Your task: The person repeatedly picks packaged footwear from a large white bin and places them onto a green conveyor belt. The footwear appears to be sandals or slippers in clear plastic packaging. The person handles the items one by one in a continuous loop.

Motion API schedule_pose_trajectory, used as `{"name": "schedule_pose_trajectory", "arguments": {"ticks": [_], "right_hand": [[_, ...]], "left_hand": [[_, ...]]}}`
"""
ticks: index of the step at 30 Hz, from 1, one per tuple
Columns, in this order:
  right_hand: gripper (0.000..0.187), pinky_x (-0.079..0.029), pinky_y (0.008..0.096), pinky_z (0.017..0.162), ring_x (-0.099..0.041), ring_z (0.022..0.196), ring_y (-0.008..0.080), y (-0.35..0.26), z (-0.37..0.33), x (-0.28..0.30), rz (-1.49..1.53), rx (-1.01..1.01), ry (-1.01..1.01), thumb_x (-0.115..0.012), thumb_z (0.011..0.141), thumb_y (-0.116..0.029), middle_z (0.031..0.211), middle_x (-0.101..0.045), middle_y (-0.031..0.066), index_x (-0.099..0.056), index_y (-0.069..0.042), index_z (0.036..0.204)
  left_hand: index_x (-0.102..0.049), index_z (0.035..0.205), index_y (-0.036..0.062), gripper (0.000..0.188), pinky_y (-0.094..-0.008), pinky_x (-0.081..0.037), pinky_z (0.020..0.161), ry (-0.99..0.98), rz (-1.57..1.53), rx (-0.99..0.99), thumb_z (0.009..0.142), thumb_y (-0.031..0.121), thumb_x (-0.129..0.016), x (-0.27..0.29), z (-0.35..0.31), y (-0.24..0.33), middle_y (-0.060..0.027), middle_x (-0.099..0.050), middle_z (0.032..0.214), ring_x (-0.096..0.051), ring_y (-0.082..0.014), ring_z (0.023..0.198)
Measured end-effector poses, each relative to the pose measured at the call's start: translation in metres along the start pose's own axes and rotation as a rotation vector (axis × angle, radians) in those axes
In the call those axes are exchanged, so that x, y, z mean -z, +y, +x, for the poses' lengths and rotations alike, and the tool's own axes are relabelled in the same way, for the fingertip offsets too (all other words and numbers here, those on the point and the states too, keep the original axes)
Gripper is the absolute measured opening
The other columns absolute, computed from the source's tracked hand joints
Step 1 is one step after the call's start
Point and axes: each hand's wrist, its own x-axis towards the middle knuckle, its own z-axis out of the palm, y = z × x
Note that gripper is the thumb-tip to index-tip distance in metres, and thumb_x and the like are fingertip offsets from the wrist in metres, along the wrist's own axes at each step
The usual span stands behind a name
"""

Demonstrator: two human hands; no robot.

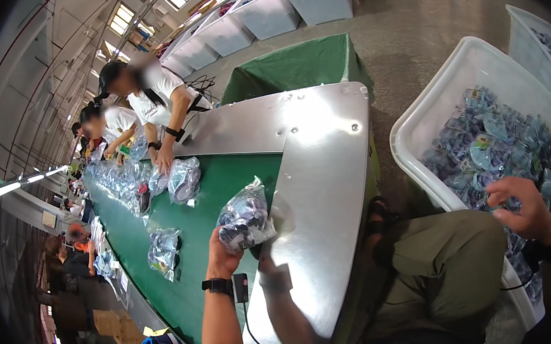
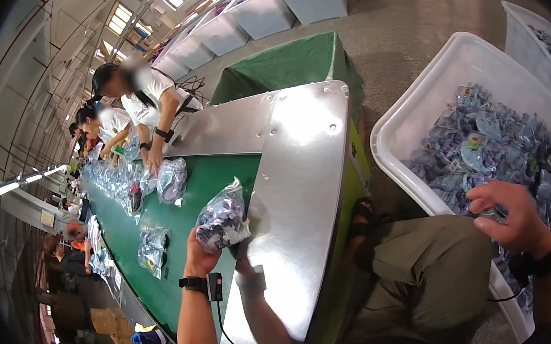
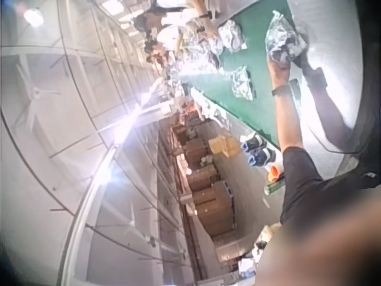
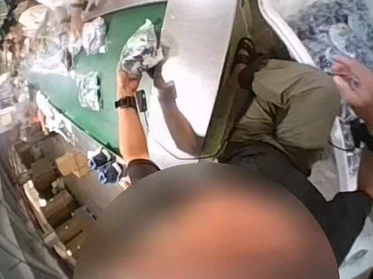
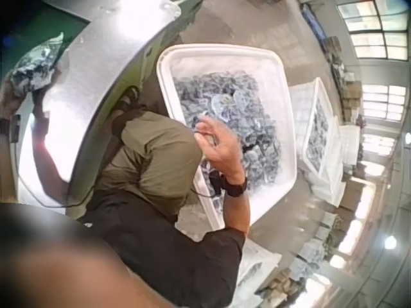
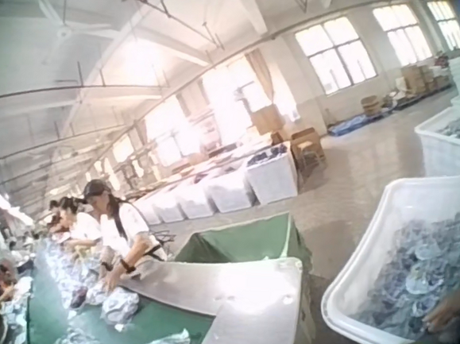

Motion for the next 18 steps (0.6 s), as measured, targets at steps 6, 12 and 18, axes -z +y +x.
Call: {"name": "schedule_pose_trajectory", "arguments": {"ticks": [6,12,18], "right_hand": [[0.041,-0.059,0.0420,0.086,-0.073,0.094,0.0343,-0.066,0.037,0.005,-0.037,0.233,-0.107,-0.079,0.082,-0.007,0.105,-0.073,0.0161,-0.072,-0.002,0.123],[0.044,-0.050,0.0501,0.104,-0.064,0.119,0.0377,-0.097,0.073,-0.084,0.058,0.660,-0.007,-0.076,0.085,-0.016,0.120,-0.066,0.0165,-0.065,-0.004,0.126],[0.040,-0.048,0.0364,0.089,-0.067,0.102,0.0249,-0.096,0.074,-0.149,-0.504,0.812,0.174,-0.069,0.085,-0.023,0.109,-0.067,0.0095,-0.067,0.001,0.118]], "left_hand": [[-0.071,0.121,0.0120,0.032,-0.0366,-0.064,0.080,-0.103,0.002,-0.065,0.102,0.037,-0.063,-0.062,-0.058,-0.020,-0.0045,-0.079,0.111,-0.078,-0.0221,0.097],[-0.063,0.137,0.0039,0.049,-0.0449,-0.056,0.107,-0.367,-0.051,-0.031,0.103,0.038,-0.064,-0.165,-0.138,-0.085,-0.0123,-0.074,0.128,-0.072,-0.0289,0.118],[-0.058,0.141,0.0224,0.046,-0.0469,-0.046,0.117,-0.579,0.005,0.119,0.111,0.053,-0.042,-0.231,-0.178,-0.160,-0.0015,-0.062,0.143,-0.058,-0.0241,0.137]]}}
